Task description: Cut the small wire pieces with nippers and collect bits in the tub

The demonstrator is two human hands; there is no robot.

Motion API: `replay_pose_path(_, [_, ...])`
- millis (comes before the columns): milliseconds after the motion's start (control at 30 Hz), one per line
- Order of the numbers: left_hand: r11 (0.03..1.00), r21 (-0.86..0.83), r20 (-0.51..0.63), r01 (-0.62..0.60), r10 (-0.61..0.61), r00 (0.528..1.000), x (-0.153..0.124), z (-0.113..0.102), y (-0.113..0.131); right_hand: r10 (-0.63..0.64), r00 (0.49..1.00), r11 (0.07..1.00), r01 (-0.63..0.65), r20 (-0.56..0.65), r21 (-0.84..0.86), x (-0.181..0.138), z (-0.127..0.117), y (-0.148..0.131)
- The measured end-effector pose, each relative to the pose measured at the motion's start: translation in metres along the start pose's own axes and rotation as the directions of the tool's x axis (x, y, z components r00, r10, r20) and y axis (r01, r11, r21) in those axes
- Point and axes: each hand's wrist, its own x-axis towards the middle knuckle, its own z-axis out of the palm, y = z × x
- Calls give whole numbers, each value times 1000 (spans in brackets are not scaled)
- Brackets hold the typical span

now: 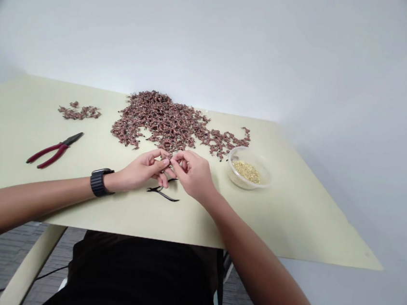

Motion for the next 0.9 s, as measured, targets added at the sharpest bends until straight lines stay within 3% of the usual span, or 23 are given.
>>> replay_pose_path(267, [999,14,12,-35,35,999,-1,2,3,-139,990,981,135,-17,-135,-1,-1,-5])
replay_pose_path(900, [999,23,28,-37,36,999,0,1,0,-104,995,991,103,-1,-89,-1,-2,-4])
